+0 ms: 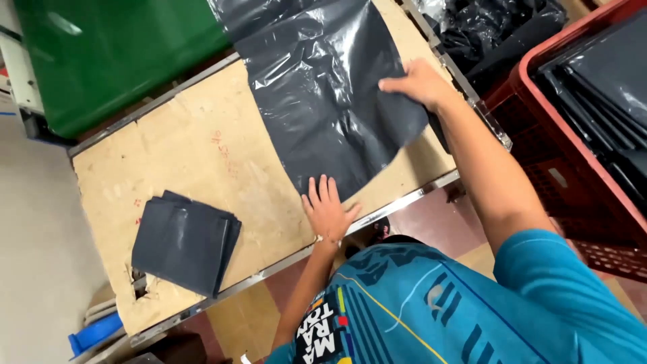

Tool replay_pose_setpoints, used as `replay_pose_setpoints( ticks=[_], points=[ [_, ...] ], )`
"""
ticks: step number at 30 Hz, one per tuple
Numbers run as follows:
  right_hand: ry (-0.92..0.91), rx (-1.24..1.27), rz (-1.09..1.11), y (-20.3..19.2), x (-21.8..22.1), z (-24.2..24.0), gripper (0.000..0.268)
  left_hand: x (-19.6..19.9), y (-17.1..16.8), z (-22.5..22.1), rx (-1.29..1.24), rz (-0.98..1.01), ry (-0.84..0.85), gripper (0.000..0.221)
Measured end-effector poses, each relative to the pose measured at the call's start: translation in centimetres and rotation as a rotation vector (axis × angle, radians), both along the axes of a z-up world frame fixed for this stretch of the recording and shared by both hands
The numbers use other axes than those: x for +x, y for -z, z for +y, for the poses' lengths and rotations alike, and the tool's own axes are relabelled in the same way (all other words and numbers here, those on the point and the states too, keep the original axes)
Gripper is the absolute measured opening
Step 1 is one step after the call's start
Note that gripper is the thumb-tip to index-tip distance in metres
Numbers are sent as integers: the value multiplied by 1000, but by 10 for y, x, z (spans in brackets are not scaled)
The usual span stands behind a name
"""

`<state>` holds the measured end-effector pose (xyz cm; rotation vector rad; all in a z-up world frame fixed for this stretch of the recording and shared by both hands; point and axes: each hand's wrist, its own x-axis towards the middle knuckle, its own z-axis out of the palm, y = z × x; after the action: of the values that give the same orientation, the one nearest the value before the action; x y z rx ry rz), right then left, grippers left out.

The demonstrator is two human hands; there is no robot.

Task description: The person is collecting plastic bags from the end of a production line, folding them, and stacking them into a storage crate.

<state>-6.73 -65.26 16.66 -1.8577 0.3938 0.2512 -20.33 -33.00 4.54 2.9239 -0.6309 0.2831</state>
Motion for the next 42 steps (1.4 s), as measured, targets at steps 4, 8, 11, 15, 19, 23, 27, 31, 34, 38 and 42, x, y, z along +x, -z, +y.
replay_pose_setpoints(
  ticks=[4,8,11,15,19,23,27,31,34,38,42],
  points=[
    [191,14,-146,-86,-12,46,17,14,0,5,-79,-242,-97,77],
    [295,-252,-430,-63,-22,34,46,39,12,36,-162,-330,-67,45],
    [305,-247,-597,-78,-67,40,48,35,-36,76,-265,-369,149,34],
    [114,-281,-810,-83,-135,25,57,-11,-133,120,-248,-307,334,43],
    [-1,-27,-522,-80,-214,1,17,-59,-207,148,-428,-122,645,24],
    [-120,-33,-498,-42,-291,-51,43,-85,-310,146,-667,229,840,42],
    [-107,-275,-481,-109,-263,18,37,-43,-320,148,-691,378,977,36],
    [-24,-354,-775,-102,-171,26,28,61,-268,144,-833,364,567,15],
    [69,-278,-864,-60,-56,2,14,198,-177,141,-1146,463,45,24],
    [114,-160,-763,33,104,-32,23,288,-70,147,-1504,659,-462,55],
    [213,14,-456,127,211,-28,22,273,27,136,-1615,975,-721,99]
  ],
)
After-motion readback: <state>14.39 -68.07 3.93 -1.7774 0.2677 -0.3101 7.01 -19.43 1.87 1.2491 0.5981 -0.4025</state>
